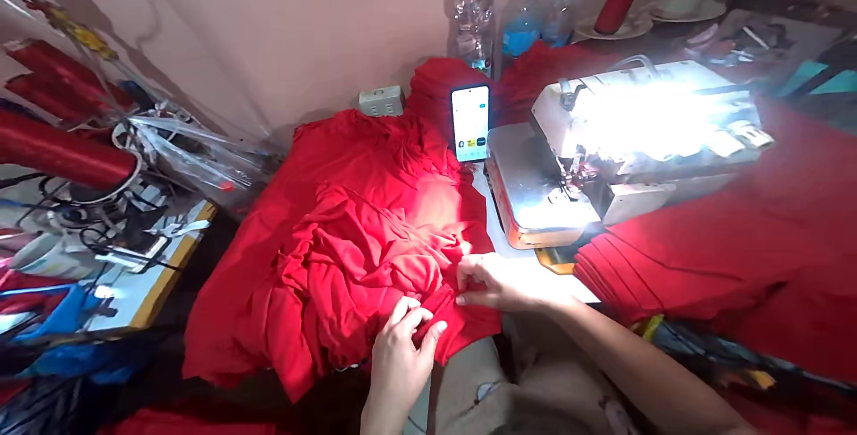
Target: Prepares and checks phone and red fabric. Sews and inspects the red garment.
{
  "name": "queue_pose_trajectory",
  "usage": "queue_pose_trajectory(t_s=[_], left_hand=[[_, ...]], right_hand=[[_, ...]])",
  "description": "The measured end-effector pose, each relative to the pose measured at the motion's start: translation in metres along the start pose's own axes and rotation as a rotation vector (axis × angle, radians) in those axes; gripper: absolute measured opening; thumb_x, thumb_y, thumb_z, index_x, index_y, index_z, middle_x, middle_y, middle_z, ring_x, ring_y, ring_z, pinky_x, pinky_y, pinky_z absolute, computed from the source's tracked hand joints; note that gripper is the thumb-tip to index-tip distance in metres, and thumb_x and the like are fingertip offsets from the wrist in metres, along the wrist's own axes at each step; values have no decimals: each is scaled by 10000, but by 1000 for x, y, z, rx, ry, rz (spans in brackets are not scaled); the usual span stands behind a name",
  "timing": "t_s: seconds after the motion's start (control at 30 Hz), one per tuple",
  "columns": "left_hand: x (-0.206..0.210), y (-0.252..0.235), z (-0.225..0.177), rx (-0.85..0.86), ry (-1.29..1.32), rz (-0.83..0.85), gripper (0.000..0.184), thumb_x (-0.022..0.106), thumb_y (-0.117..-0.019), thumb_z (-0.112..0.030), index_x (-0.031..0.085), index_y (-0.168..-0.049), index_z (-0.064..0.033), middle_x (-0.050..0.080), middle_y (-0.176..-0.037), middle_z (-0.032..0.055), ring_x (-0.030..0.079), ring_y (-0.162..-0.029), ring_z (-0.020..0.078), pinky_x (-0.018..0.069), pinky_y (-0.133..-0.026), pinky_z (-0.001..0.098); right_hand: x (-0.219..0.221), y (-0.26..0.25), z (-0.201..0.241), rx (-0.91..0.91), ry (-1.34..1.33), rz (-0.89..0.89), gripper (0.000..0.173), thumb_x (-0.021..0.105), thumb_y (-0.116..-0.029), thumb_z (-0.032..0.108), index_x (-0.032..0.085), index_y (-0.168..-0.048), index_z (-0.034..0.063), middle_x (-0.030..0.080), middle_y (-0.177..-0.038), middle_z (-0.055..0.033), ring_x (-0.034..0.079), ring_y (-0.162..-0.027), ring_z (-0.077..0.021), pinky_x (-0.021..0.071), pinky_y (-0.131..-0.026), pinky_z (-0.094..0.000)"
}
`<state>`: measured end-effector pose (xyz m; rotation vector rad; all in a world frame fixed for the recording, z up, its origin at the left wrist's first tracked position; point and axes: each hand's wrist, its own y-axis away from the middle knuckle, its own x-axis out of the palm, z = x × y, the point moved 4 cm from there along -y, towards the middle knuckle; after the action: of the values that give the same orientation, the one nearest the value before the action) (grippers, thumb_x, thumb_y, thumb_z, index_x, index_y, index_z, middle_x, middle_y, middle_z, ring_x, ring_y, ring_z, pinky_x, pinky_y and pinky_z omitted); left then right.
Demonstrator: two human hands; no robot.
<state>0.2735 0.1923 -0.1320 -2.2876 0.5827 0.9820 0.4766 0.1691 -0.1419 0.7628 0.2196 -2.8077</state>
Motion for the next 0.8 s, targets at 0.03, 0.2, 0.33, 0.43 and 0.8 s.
queue_pose_trajectory(t_s=[0.03, 0.2, 0.33, 0.43, 0.8], left_hand=[[-2, 1, -2, 2, 11, -32, 208, 730, -821, -216, 765, -850, -12, 711, -941, 129, 697, -801, 196, 579, -703, 344], [-13, 11, -27, 97, 195, -246, 183, 760, -774, -183, 714, -723, -12, 700, -778, 40, 643, -746, -14, 516, -703, 117], [-24, 18, -71, 118, 269, -237, 200, 766, -795, -121, 638, -873, 11, 640, -733, 9, 576, -681, -62, 479, -664, 85], [-17, -11, -96, 229, 161, -165, 181, 706, -869, -145, 770, -937, 10, 737, -851, 76, 670, -804, 16, 526, -774, 138], [119, -186, -130, 208, -269, 204, 461, 642, -895, -454, 745, -1126, -69, 673, -1202, 249, 605, -1184, 459, 436, -962, 677]], right_hand=[[-2, 3, 2, 4, -15, -18, 236, 694, -936, 218, 670, -960, -15, 637, -883, -111, 591, -838, -155, 453, -766, -325], [-13, 29, 30, -111, 102, -276, 271, 707, -909, 269, 646, -823, 19, 588, -784, -80, 558, -747, -134, 426, -666, -300], [-17, 78, 66, -461, 505, -760, 96, 666, -906, 153, 656, -854, 73, 626, -729, -61, 606, -668, -122, 481, -614, -184], [-30, 106, 54, -439, 587, -1009, 125, 641, -925, 136, 685, -834, 63, 599, -695, -62, 574, -645, -118, 455, -593, -167], [-45, 122, -21, 222, -1308, -1330, 198, 443, -1058, 51, 594, -930, 41, 688, -785, -43, 694, -700, -111, 605, -648, -277]])
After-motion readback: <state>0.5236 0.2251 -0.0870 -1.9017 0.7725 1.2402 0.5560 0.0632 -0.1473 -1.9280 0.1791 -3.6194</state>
